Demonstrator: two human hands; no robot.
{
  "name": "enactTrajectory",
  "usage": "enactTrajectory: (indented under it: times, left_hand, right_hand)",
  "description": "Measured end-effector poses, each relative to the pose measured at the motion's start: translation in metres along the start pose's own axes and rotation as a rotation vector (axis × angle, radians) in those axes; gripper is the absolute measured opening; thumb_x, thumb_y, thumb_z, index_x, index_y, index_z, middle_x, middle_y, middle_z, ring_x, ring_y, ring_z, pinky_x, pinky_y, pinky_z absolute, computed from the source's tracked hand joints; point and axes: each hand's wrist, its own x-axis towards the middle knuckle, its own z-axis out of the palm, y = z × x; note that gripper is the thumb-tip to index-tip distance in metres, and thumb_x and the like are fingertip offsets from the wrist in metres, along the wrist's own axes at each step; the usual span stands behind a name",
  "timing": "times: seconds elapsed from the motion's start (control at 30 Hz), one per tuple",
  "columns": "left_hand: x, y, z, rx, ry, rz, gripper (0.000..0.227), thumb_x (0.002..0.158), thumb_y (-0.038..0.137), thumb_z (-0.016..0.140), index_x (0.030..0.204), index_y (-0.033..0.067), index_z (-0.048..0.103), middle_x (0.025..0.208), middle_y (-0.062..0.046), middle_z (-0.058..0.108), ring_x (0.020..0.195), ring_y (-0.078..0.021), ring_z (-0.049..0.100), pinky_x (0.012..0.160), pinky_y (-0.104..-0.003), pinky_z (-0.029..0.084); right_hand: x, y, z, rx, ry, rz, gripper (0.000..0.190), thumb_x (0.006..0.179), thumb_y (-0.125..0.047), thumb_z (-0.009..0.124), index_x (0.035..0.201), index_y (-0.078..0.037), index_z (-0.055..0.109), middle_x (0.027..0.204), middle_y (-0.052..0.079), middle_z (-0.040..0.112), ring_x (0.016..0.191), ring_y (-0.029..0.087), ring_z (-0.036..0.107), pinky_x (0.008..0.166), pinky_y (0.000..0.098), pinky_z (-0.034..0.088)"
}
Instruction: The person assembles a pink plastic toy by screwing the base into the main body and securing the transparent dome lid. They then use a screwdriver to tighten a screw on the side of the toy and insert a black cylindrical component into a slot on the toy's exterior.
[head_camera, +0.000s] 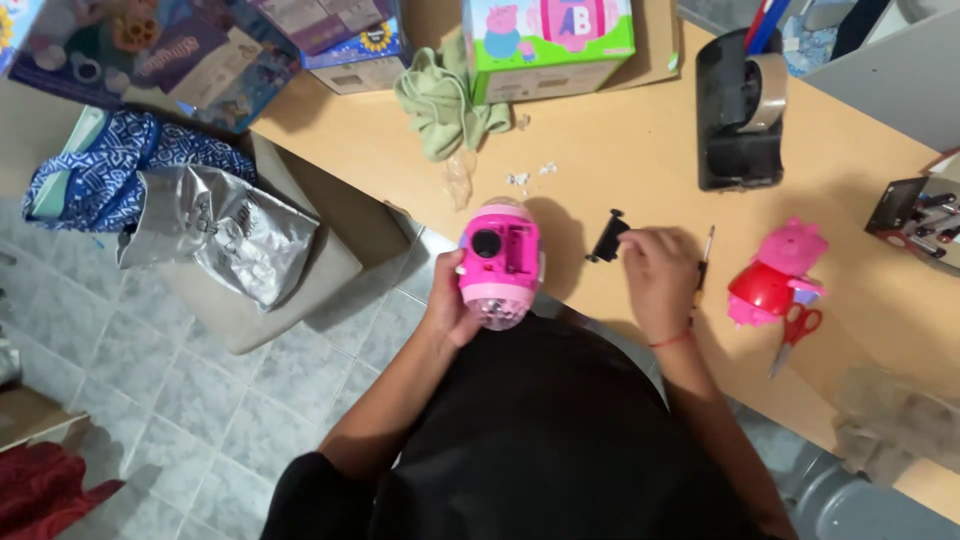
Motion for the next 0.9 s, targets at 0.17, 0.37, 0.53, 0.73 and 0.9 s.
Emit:
enactTrajectory:
  times: [0.17,0.37,0.53,0.73,0.9]
  left_hand:
    - [0.017,0.033,0.005,0.155,-0.183,0.008,0.066,0.087,0.037,0.065,0.146,0.0091,0.052,0.124,-0.026,0.063,0.114,-0.0438,0.065,0.1,-0.063,0.05]
    - [0.047,0.076,0.017,0.231,-0.401,-0.065,0.077,0.088,0.028,0.059,0.16,0.0152,0.033,0.135,-0.028,0.056,0.12,-0.0462,0.061,0.1,-0.065,0.049]
    - [0.057,0.1,0.035,0.29,-0.498,-0.085,0.082,0.088,0.028,0.06,0.162,0.0159,0.029,0.138,-0.026,0.054,0.125,-0.0414,0.057,0.103,-0.062,0.048]
    - [0.057,0.113,0.057,0.245,-0.516,-0.2,0.074,0.088,0.028,0.059,0.157,0.0136,0.036,0.13,-0.026,0.057,0.118,-0.0433,0.062,0.099,-0.064,0.051]
    - [0.052,0.127,0.074,0.236,-0.568,-0.22,0.073,0.087,0.027,0.06,0.155,0.012,0.036,0.126,-0.026,0.058,0.115,-0.043,0.063,0.097,-0.064,0.052]
  right_hand:
    - [-0.004,-0.014,0.054,-0.541,-0.16,0.224,0.08,0.069,-0.037,0.093,0.135,-0.003,0.063,0.117,0.017,0.056,0.112,0.041,0.054,0.093,0.0475,0.052]
    - [0.016,0.004,0.06,-0.156,0.015,0.338,0.068,0.074,0.016,0.076,0.138,0.015,0.055,0.125,0.04,0.059,0.116,0.059,0.056,0.104,0.0585,0.044]
    - [0.048,-0.066,0.022,0.642,0.291,0.757,0.033,0.096,0.009,0.065,0.127,0.0,0.06,0.12,0.014,0.067,0.111,0.022,0.067,0.1,0.0345,0.056]
    - [0.086,-0.189,-0.02,0.489,0.287,0.156,0.014,0.084,0.005,0.073,0.077,-0.002,0.063,0.098,0.019,0.064,0.109,0.042,0.064,0.101,0.054,0.057]
    - [0.084,-0.216,-0.003,0.324,0.252,-0.045,0.014,0.081,-0.009,0.084,0.074,-0.021,0.079,0.093,0.006,0.071,0.104,0.036,0.068,0.097,0.0491,0.057]
